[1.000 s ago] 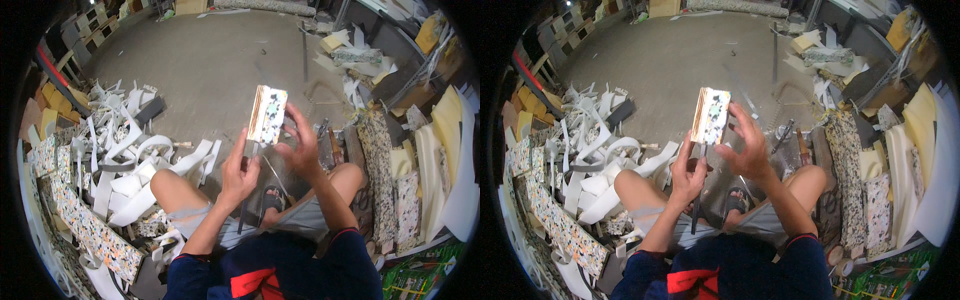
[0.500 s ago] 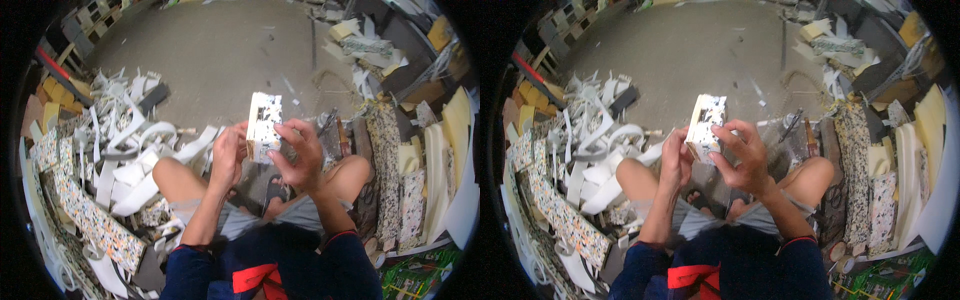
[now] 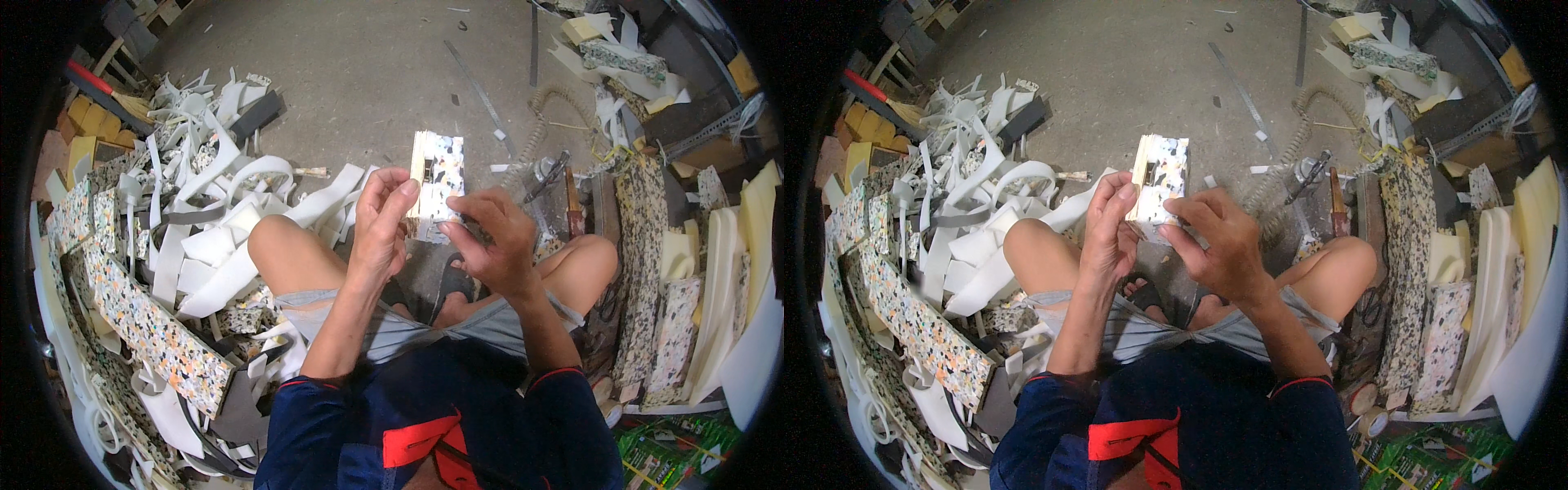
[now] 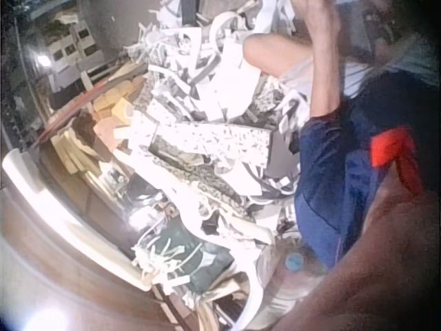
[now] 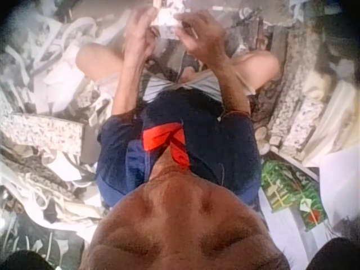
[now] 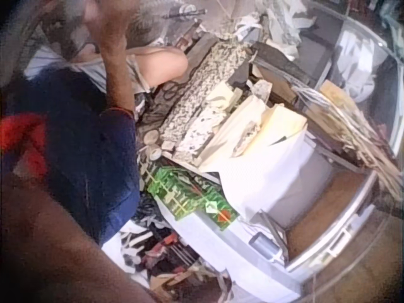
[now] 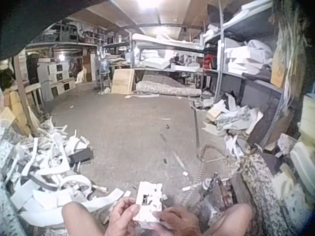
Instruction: The person sits on the floor and assembles small rectangular blocks by applying adhesive and pressing them together. The person uses a spray gun to apply adhesive to the block surfaces and then joins them to form a larger composite block.
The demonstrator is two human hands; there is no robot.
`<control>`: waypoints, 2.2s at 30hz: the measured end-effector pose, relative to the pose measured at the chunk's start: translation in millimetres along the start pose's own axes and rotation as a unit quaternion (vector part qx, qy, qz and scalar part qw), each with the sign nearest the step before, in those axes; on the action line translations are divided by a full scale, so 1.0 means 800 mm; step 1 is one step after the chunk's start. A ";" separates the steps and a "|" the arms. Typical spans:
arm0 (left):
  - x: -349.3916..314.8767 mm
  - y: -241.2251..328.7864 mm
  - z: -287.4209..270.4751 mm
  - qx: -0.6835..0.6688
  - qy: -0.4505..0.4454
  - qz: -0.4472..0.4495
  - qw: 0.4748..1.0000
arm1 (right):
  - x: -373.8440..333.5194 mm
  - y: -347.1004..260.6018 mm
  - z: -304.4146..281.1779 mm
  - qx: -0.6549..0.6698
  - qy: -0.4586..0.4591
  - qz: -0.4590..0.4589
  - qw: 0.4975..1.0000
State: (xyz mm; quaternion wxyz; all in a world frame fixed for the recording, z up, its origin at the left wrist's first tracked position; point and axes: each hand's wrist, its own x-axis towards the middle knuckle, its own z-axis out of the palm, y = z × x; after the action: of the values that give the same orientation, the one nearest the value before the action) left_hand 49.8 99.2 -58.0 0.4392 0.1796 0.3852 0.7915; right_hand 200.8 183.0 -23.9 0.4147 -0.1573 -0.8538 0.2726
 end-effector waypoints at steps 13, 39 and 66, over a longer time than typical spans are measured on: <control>-0.009 -0.002 -0.001 -0.011 -0.013 0.018 1.000 | -0.009 -0.005 0.008 0.011 0.035 -0.022 0.999; -0.050 -0.039 -0.025 0.028 -0.160 0.122 0.979 | -0.017 -0.030 -0.021 0.172 -0.062 0.185 0.966; -0.046 -0.044 -0.044 0.021 -0.185 0.168 0.968 | -0.021 -0.032 0.008 0.171 -0.025 0.126 0.977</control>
State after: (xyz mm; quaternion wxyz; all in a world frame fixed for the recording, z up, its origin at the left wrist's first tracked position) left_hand 67.7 63.5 -105.9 0.3596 0.3940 0.2787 0.7986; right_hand 204.8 152.3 -22.4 0.3765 -0.1835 -0.7781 0.4681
